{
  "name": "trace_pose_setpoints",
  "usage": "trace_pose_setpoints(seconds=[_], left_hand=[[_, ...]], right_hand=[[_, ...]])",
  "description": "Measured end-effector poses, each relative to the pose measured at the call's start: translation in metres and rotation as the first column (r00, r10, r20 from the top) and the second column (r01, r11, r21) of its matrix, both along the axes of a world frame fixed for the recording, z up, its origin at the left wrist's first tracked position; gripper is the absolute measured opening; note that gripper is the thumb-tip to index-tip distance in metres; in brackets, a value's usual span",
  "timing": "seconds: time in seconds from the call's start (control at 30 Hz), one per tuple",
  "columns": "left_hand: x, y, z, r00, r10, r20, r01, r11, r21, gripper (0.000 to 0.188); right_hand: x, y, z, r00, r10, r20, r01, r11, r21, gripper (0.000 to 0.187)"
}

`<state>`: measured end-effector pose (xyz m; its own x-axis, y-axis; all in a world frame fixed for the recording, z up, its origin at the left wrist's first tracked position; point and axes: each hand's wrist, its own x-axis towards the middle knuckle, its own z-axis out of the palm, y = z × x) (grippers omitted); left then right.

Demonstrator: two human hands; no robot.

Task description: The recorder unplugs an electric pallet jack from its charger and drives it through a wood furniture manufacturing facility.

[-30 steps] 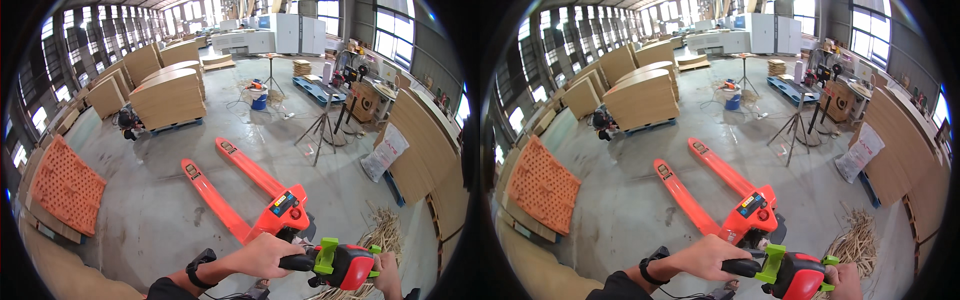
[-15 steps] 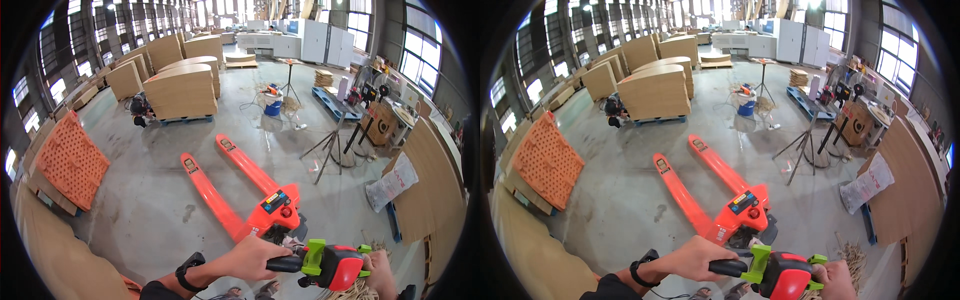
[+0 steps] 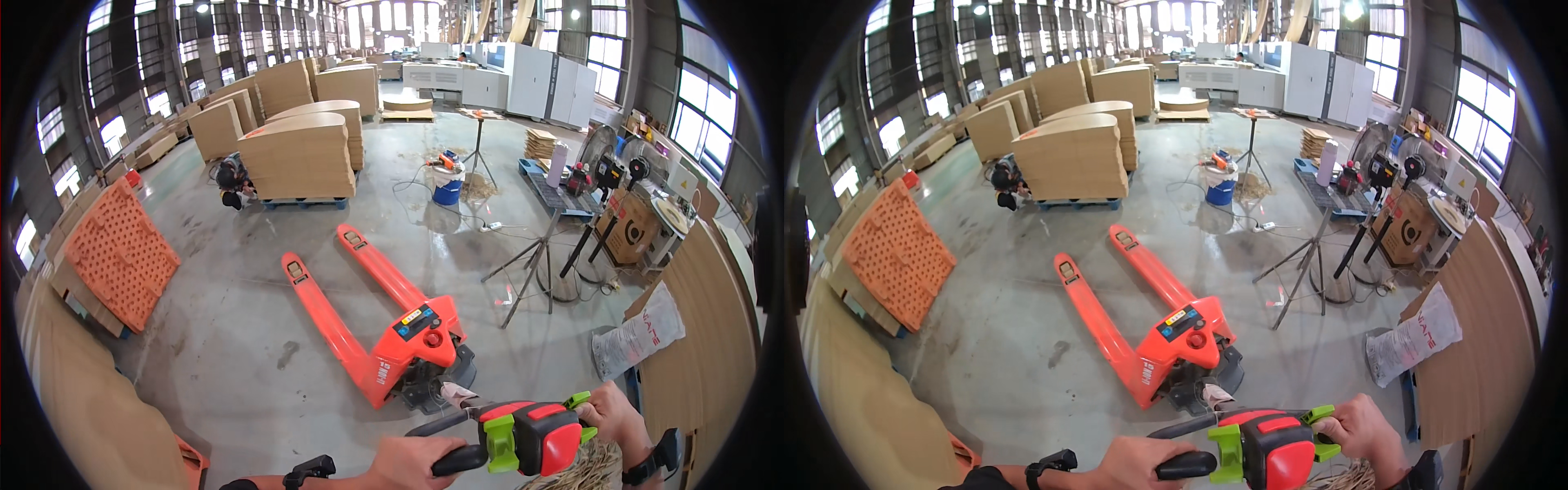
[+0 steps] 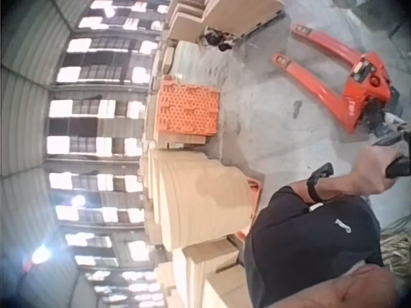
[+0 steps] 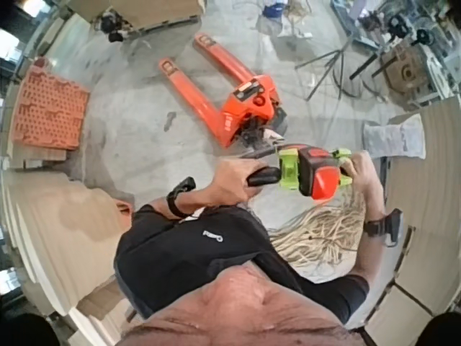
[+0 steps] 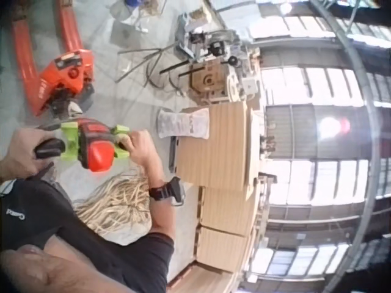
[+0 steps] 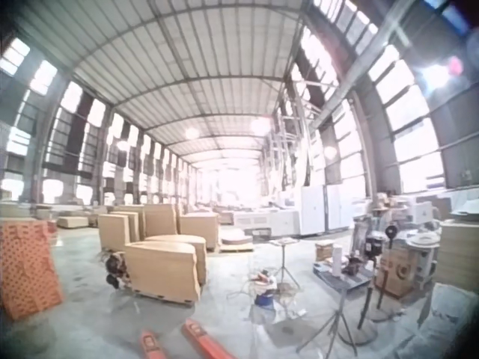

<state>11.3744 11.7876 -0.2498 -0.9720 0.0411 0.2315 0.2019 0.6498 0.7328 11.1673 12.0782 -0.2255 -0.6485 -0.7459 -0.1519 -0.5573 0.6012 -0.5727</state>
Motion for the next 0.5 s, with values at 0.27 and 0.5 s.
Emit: trace_pose_setpoints(seconds=[0.27, 0.5], left_hand=[[-0.045, 0.082, 0.036, 0.902, -0.245, 0.357, 0.134, 0.942, 0.309, 0.063], [-0.14, 0.109, 0.032, 0.789, -0.548, 0.279, 0.294, 0.735, 0.612, 0.088]], right_hand=[[-0.119, 0.053, 0.003, 0.947, 0.28, -0.157, -0.3, 0.947, -0.117, 0.049], [-0.253, 0.042, 0.005, 0.892, 0.383, -0.241, -0.425, 0.892, -0.155, 0.058]])
